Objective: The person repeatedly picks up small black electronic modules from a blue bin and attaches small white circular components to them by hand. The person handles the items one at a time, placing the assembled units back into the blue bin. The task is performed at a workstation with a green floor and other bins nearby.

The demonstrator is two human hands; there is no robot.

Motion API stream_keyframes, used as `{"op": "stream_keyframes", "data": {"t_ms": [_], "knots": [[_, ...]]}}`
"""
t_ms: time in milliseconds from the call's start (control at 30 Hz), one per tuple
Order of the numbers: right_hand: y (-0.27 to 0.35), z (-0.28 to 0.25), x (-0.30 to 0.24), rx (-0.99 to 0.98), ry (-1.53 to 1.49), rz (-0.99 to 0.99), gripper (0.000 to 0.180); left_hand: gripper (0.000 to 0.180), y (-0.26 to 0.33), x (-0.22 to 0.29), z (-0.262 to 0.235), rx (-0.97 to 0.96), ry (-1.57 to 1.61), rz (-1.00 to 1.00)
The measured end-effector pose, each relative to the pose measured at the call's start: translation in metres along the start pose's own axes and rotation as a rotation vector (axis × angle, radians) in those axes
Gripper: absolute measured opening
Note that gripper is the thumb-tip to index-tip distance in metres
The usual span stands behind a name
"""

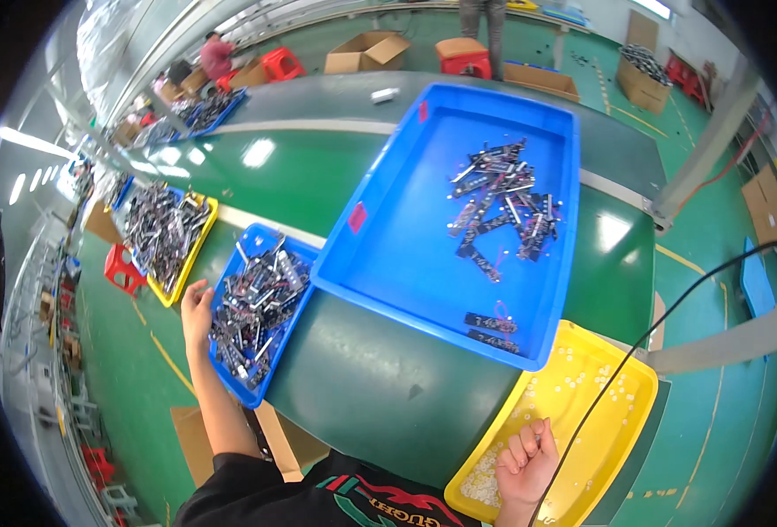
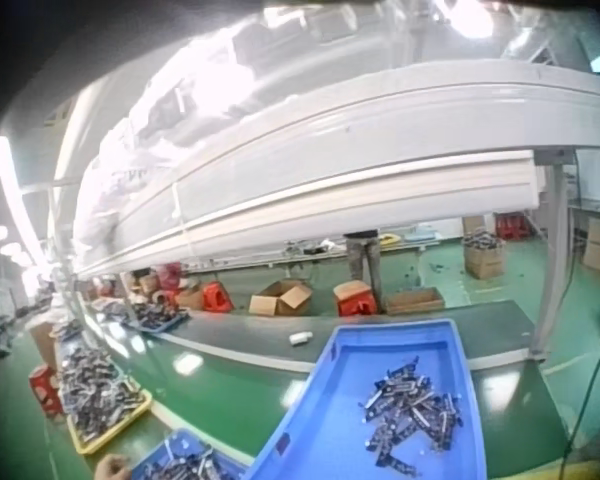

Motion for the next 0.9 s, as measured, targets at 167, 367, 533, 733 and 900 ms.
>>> {"op": "stream_keyframes", "data": {"t_ms": [167, 367, 533, 733, 900], "knots": [[-0.001, 0.001, 0.0, -0.1, -0.069, 0.01, 0.033, 0.03, 0.016, 0.047, -0.014, 0.173, -0.121, 0.099], [0.001, 0.001, -0.004, -0.216, -0.11, 0.005, 0.024, 0.026, 0.056, 0.178, 0.002, 0.277, -0.276, 0.473], [-0.004, -0.001, 0.005, -0.142, -0.016, 0.084, 0.012, 0.022, 0.136, 0.298, 0.093, -0.132, -0.073, 0.884], [0.005, 0.005, 0.003, -0.105, 0.173, 0.013, 0.022, 0.028, 0.232, 0.367, 0.215, -0.83, -0.015, 1.081], [0.005, -0.004, 0.007, -0.085, 0.105, 0.051, 0.025, 0.033, 0.266, 0.365, 0.265, -1.063, -0.145, 1.196]]}}
Point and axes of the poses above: each hand's wrist, its own y-axis away from the middle knuckle, its own z-axis out of the palm, x = y × z, the point moved 9 cm from there along -y, towards the middle knuckle, and after that the axes turned 11 degrees about -y, right-handed, at the moved point
